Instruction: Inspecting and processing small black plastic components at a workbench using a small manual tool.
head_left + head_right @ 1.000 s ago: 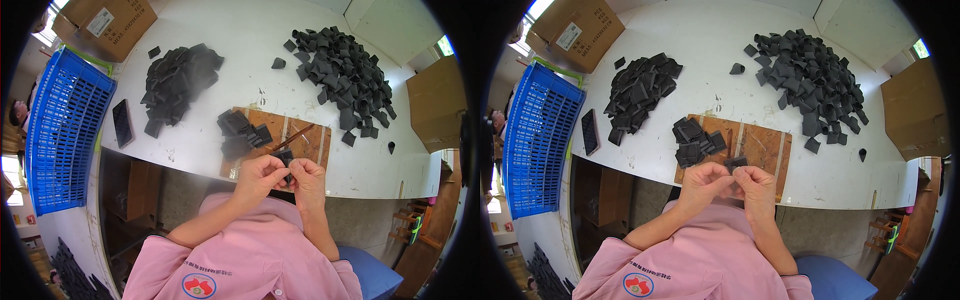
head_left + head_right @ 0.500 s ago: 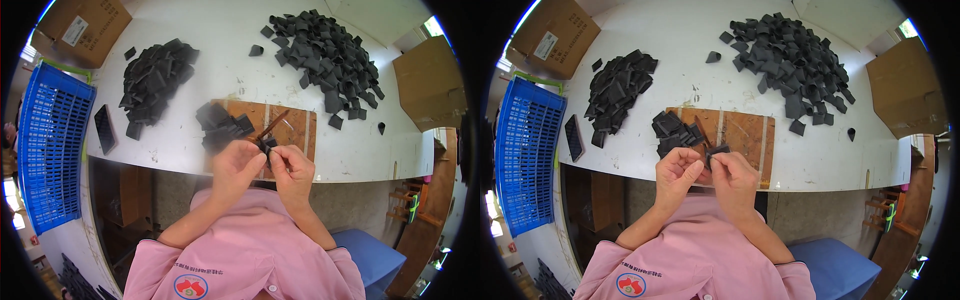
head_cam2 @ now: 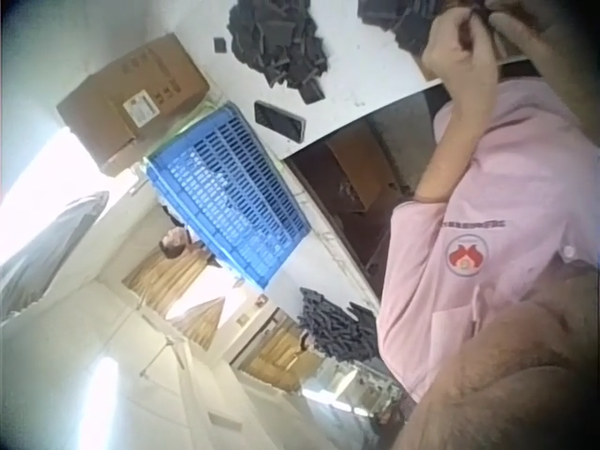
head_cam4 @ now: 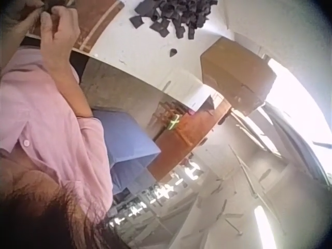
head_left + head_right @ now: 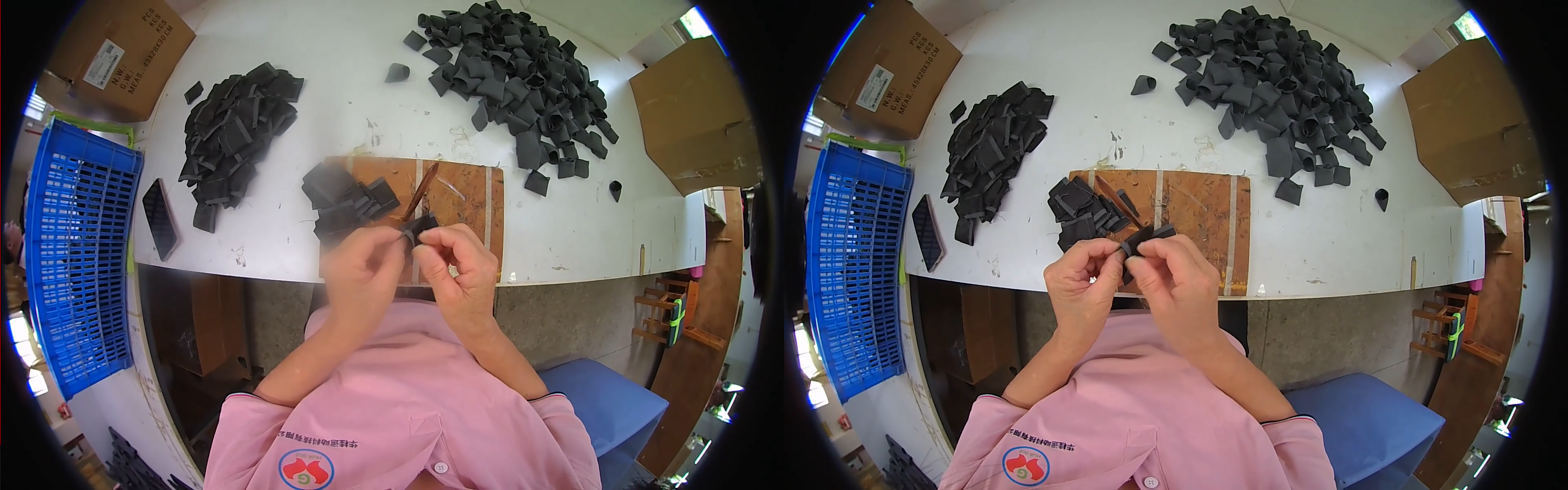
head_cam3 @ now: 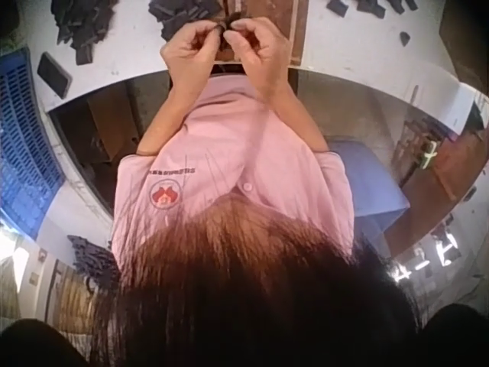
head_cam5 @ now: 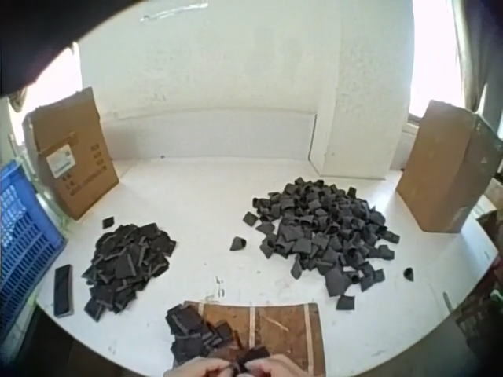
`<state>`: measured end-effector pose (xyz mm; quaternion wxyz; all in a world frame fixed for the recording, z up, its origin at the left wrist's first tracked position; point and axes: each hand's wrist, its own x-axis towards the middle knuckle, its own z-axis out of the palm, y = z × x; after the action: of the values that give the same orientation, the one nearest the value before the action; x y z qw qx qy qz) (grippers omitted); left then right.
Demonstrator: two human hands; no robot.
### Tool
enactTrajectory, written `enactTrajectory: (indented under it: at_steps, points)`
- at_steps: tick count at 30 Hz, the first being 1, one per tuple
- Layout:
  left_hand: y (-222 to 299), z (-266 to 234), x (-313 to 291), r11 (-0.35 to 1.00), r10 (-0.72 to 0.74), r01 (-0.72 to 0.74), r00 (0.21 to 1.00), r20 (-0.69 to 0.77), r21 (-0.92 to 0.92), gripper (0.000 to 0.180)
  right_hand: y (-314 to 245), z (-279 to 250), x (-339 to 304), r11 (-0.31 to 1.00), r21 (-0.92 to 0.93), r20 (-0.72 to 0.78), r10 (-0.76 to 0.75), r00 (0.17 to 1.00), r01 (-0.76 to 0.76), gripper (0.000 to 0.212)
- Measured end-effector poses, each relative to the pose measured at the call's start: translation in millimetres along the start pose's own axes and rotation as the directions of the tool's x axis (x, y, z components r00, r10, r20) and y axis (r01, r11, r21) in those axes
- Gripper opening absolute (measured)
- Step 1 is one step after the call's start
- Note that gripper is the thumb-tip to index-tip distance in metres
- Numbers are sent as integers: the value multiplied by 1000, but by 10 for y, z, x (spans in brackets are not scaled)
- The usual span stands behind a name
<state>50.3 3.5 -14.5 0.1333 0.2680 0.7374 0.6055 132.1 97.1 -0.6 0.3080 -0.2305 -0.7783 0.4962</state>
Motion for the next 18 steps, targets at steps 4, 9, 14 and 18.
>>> enactTrajectory:
  at_steps: [4, 9, 14, 18]
  points:
    - [33, 44, -18, 995, 3, -2, 1000, 12, -97, 12, -38, 47, 40, 999, 13, -9, -46, 999, 46, 9]
    - [331, -5, 82, 869, -336, 325, 941, 39, -374, 8, 66, 119, 53, 941, -297, -103, -198, 975, 160, 10]
    - [272, -141, 173, 334, -380, 567, 812, 443, -753, 14, 85, -31, 126, 941, 281, 62, 180, 982, -190, 6]
    - [144, 6, 87, 994, 62, -68, 995, -84, -79, 13, -25, -90, 133, 185, 690, 543, 506, 670, -700, 6]
